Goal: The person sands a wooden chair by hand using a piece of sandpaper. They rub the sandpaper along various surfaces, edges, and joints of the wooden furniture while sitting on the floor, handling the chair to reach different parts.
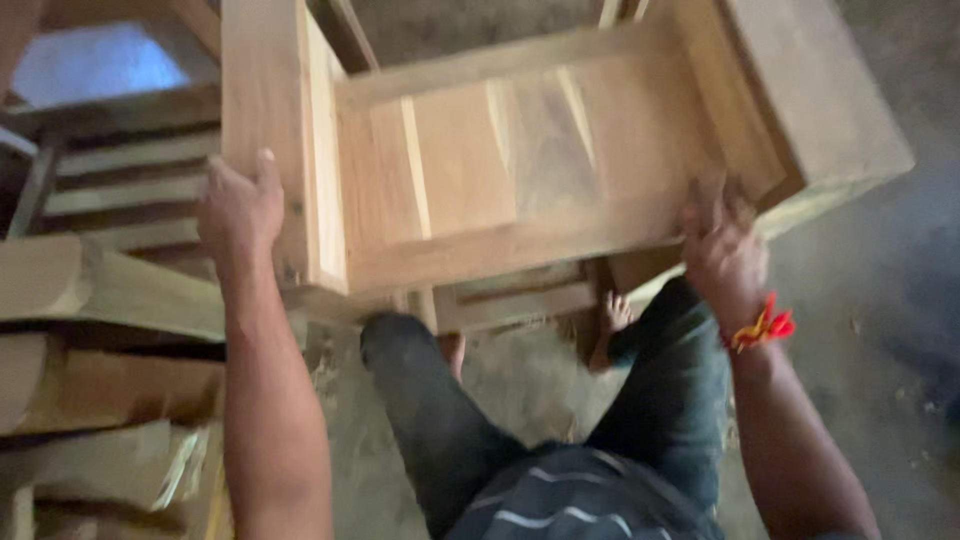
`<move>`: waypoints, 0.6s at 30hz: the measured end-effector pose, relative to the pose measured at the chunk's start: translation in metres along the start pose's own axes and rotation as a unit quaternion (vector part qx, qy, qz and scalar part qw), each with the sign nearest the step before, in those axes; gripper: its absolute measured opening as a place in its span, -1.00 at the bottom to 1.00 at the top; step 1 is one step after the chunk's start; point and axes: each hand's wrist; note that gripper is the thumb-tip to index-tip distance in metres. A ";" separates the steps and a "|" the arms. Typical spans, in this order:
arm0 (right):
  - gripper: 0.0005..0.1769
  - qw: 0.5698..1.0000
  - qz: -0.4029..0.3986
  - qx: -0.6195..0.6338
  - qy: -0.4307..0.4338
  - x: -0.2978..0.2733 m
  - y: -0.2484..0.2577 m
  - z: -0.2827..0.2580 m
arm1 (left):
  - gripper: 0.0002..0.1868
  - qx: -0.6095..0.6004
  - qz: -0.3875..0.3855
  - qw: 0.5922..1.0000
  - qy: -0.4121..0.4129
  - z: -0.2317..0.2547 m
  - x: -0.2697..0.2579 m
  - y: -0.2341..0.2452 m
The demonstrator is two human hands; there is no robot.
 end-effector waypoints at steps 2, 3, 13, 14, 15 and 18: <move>-0.48 0.999 0.012 0.020 0.037 -0.005 0.002 -0.009 | -0.27 -0.008 -0.013 0.999 0.034 0.001 -0.005 0.003; -0.48 0.995 0.022 0.044 0.087 -0.011 0.003 -0.017 | -0.27 -0.010 -0.017 0.999 0.039 0.003 -0.005 0.004; -0.49 0.999 0.005 -0.038 -0.025 -0.010 0.003 -0.008 | -0.25 -0.009 -0.009 0.999 0.048 0.002 -0.006 0.007; -0.49 1.000 0.021 -0.003 0.020 -0.014 0.002 -0.010 | -0.25 -0.011 -0.014 0.998 0.061 0.003 -0.007 0.008; -0.50 0.997 0.032 0.033 0.066 -0.023 0.000 -0.015 | -0.25 -0.007 -0.014 0.998 0.060 0.003 -0.008 0.007; -0.52 0.995 0.015 0.032 0.092 -0.025 -0.001 -0.016 | -0.25 0.005 -0.015 0.998 0.063 0.003 -0.009 0.009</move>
Point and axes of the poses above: each hand's wrist, its own x-axis towards the middle knuckle, its own y-axis out of the back of the hand, z = x × y, and after that the axes turned 7 degrees about -z, right-handed
